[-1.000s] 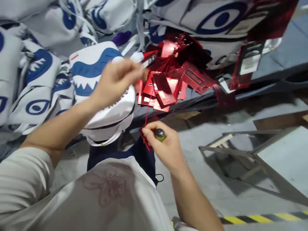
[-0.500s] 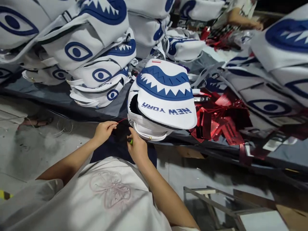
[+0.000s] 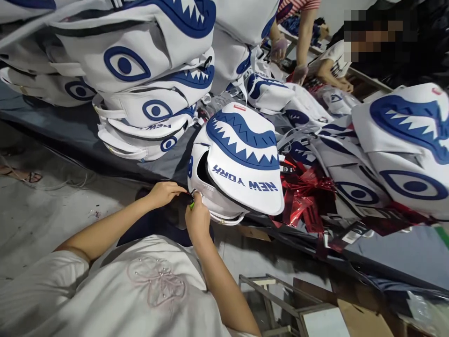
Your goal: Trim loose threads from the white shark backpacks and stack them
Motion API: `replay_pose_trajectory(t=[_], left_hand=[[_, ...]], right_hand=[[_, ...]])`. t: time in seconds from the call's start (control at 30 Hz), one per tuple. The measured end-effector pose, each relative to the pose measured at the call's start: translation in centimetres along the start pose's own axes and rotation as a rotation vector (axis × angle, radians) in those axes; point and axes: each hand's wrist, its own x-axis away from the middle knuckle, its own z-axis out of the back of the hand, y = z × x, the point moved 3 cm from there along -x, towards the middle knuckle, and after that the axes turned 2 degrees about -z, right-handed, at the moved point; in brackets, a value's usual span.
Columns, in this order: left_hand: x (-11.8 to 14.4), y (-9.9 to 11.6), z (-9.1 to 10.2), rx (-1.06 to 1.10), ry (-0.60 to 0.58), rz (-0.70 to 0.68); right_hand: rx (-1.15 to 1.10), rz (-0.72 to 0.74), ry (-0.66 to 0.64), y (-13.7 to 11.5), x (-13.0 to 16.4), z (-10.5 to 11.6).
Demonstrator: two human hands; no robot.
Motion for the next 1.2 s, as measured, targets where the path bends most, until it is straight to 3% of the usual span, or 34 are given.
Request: replay_pose_trajectory(t=[0.17,0.27,0.37,0.43,0.6,0.73,0.8,0.83,1.0,1.2], left_hand=[[-1.8,0.8,-0.1,0.232,-0.19,-0.042],[-1.3,0.5,0.8,0.338,-0.279,-0.067],[-0.1,0.6,1.6,0.41,-0.299,-0.12],[0.5,0.6,1.6,0.413,-0.217,-0.136],[1.1,0.2,0.2,0.302,0.199,-0.118],[1.9,0.5,-1.2,0.173,0.337,-0.244],[2.5,1.0,-1.8,0.104,0.341,-0.322],[2.7,1.3,-2.0,0.076,0.341,-0.354],[2.5,2.1,-2.6,0.046,0.374,-0.437],[1.1,3.2,-2.9,0.261,0.379,-0.455]], right_hand=[[0.172,-0.033,-0.019,-0.1,0.5,2.9],[0.337,0.013,-0.015,0.1,0.9,5.2],[0.284,0.05,-0.082,0.7,0.8,6.4],[0.17,0.062,-0.165,1.0,0.3,6.5],[-0.119,0.097,-0.402,1.7,-0.9,6.2],[-0.859,-0.063,-0.57,2.2,-0.6,5.5],[-1.173,-0.138,-0.531,2.3,-0.3,4.8],[-1.221,-0.153,-0.483,2.4,-0.2,4.2],[-1.242,-0.187,-0.31,2.4,-0.2,2.0],[-1.304,-0.162,-0.293,2.4,-0.7,2.8]])
